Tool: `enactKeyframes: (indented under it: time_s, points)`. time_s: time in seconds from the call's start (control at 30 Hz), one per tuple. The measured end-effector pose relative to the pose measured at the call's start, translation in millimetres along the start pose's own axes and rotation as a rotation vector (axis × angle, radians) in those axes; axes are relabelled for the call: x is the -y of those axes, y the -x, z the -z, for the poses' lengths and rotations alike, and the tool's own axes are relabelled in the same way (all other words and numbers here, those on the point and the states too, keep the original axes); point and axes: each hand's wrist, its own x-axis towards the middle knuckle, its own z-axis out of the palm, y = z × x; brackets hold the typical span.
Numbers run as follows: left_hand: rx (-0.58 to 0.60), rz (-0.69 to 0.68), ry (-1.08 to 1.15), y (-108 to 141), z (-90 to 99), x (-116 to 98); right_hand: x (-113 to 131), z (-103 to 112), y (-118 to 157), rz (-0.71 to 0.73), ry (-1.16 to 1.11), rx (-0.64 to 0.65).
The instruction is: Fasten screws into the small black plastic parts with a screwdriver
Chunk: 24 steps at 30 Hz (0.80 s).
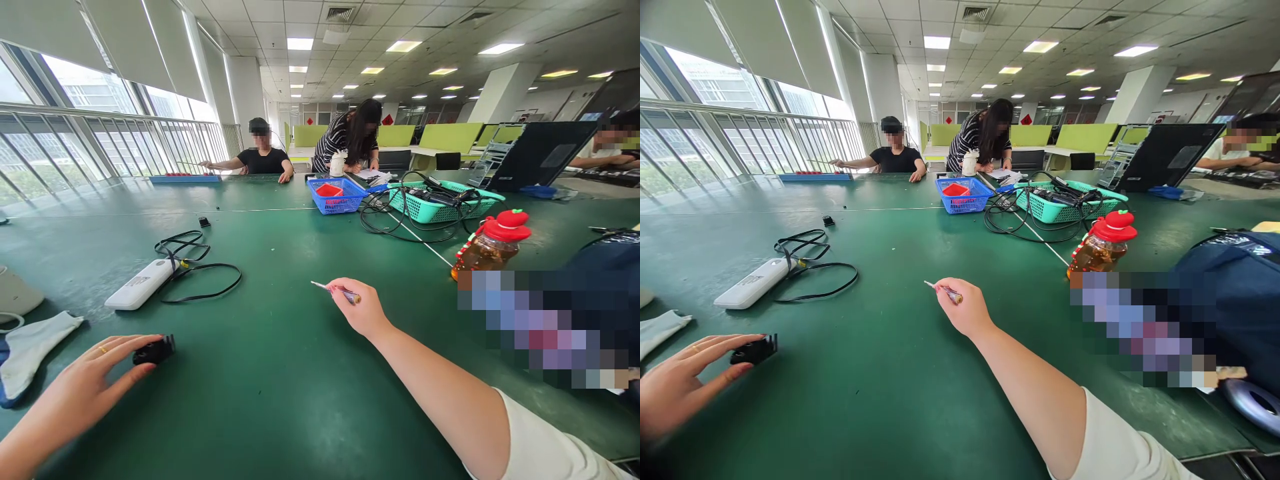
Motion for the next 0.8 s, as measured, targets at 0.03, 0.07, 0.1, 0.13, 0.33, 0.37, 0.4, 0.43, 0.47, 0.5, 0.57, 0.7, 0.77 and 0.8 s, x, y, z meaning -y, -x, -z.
enactKeyframes:
  time_s: [0.03, 0.07, 0.1, 0.13, 0.33, 0.37, 0.4, 0.43, 0.47, 0.5, 0.57, 0.7, 0.77, 0.8]
  points:
    - [0.025, -0.032, 0.045, -4.5, 2.6, -12.7, 0.1, -0.3, 0.1, 0.011, -0.003, 0.002]
    - [0.065, -0.082, 0.088, -10.6, 5.3, -28.1, 0.4, -0.7, 0.1, 0.023, 0.001, 0.002]
    - [0.113, -0.153, 0.118, -18.3, 7.7, -46.0, 0.8, -1.1, 0.0, 0.035, 0.013, 0.002]
    - [0.177, -0.220, 0.140, -27.5, 9.2, -65.8, 1.3, -1.5, -0.2, 0.047, 0.032, 0.001]
    - [0.270, -0.476, 0.292, -105.4, -22.3, -186.7, 1.1, -1.6, -3.3, 0.110, 0.194, 0.024]
    - [0.269, -0.480, 0.291, -118.6, -33.5, -201.7, -0.2, -1.2, -4.2, 0.114, 0.215, 0.015]
    - [0.255, -0.469, 0.290, -130.8, -44.7, -214.3, -1.7, -0.6, -5.1, 0.114, 0.234, 0.003]
    - [0.241, -0.449, 0.290, -141.6, -55.4, -224.5, -3.5, 0.1, -6.0, 0.108, 0.250, -0.007]
    - [0.220, -0.421, 0.292, -150.8, -65.0, -232.4, -5.2, 0.7, -6.9, 0.098, 0.264, -0.011]
    - [0.204, -0.393, 0.296, -158.1, -73.2, -237.9, -6.8, 1.4, -7.7, 0.086, 0.273, -0.012]
    - [0.186, -0.349, 0.317, -167.3, -85.0, -242.8, -8.2, 2.5, -8.7, 0.067, 0.279, -0.013]
    - [0.198, -0.308, 0.409, -170.5, -94.8, -236.1, -0.9, 4.4, -6.8, 0.136, 0.283, -0.058]
    - [0.212, -0.256, 0.467, -169.5, -96.6, -231.1, 6.8, 5.6, -4.1, 0.221, 0.280, -0.066]
    - [0.218, -0.224, 0.491, -169.1, -97.4, -229.3, 10.8, 6.3, -2.6, 0.261, 0.274, -0.063]
